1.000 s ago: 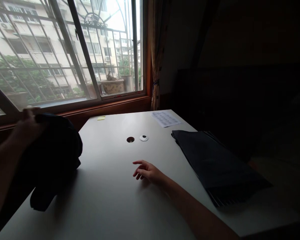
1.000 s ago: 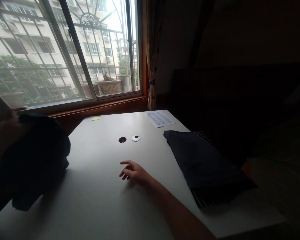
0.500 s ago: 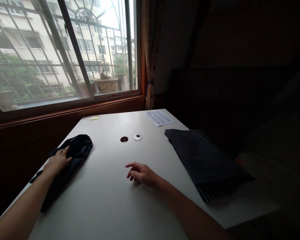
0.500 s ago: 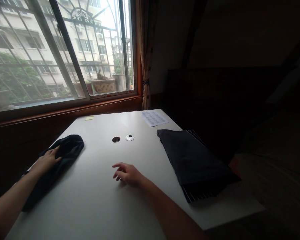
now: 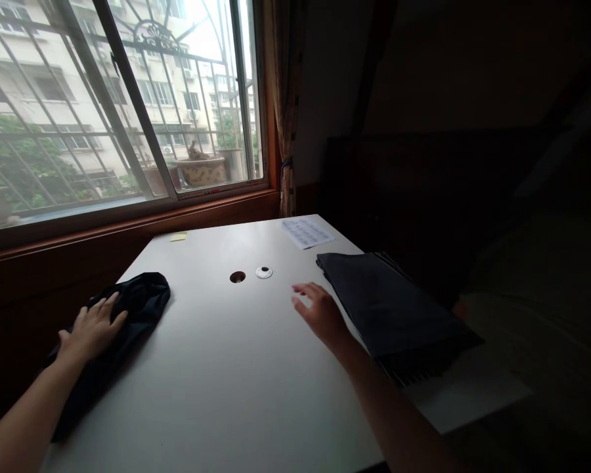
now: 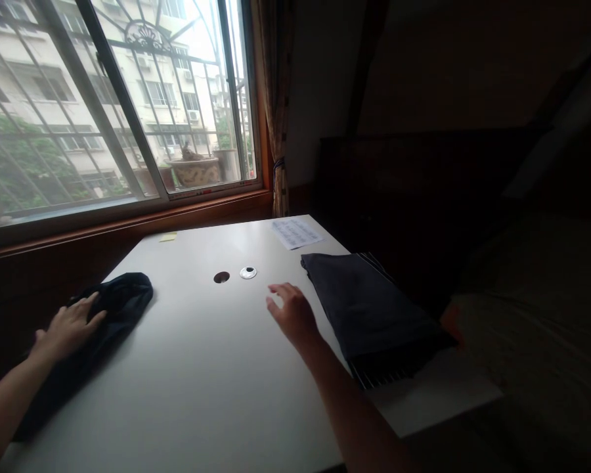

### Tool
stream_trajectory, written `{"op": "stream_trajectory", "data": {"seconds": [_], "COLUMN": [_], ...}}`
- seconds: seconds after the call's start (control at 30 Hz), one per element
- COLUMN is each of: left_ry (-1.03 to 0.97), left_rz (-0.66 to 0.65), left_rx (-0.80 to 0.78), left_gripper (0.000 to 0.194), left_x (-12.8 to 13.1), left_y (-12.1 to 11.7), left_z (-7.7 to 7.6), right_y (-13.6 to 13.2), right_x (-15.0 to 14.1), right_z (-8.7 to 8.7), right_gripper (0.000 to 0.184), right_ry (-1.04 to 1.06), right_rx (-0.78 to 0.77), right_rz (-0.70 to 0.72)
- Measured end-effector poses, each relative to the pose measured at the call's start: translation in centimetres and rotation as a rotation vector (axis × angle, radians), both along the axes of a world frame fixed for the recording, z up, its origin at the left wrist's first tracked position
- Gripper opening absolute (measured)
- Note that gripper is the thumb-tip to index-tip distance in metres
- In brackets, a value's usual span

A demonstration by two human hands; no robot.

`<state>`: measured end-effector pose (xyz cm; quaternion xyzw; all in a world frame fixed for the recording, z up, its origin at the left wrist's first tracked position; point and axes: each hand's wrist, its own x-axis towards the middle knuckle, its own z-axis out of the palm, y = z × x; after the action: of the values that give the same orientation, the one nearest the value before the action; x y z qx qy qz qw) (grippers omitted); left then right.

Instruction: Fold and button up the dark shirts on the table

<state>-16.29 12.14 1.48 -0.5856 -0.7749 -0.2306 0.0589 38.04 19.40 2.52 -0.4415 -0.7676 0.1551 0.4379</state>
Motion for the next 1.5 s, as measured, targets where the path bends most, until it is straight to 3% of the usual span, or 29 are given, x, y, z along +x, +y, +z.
{"op": "stream_trajectory", "data": {"seconds": [0.07,0.2,0.3,0.43,0.6,0.9,0.97,1.17,1.37,1.5], "left_ry": [0.111,0.358,0.389,0.284,0.223,0.105,0.066,-0.032,-0.057,-0.082], "left_rz": [0.050,-0.193,-0.288,-0.301,-0.295,-0.426,-0.429,-0.429,-0.471,-0.473], "left_rx": [0.002,0.032,-0.024,-0.101,0.030,0.149,0.150,0.139,0.156,0.145], "left_gripper": [0.052,0.050,0.053,0.056,0.054,0.045,0.045,0.042,0.035,0.033], "left_x": [2.3,8.6,13.0,16.1,15.6,14.5,14.3,13.8,13.7,13.8], "left_y": [-0.6,-1.3,-1.0,0.3,1.0,0.7,0.8,0.9,1.0,0.8], "left_z": [0.6,0.5,-1.3,-4.8,-7.5,-7.4,-7.4,-7.3,-7.0,-6.7], "right_y": [1.3,2.9,2.6,1.8,1.3,1.2,1.3,2.4,3.3,3.2], "right_x": [3.7,10.4,12.6,12.1,11.3,12.0,12.3,14.0,15.5,15.8], "right_z": [-0.4,-3.2,-5.2,-5.4,-4.6,-4.9,-4.8,-5.1,-5.4,-4.8], "right_gripper": [0.033,0.057,0.071,0.055,0.027,0.030,0.032,0.037,0.043,0.040], "right_ry": [-0.113,-0.407,-0.606,-0.682,-0.723,-0.519,-0.412,0.163,0.455,0.588], "right_rx": [0.093,0.028,-0.104,-0.088,0.044,0.099,0.081,0.035,0.049,0.062], "right_rz": [-0.214,-0.536,-0.646,-0.654,-0.645,-0.669,-0.659,-0.655,-0.809,-0.816]}}
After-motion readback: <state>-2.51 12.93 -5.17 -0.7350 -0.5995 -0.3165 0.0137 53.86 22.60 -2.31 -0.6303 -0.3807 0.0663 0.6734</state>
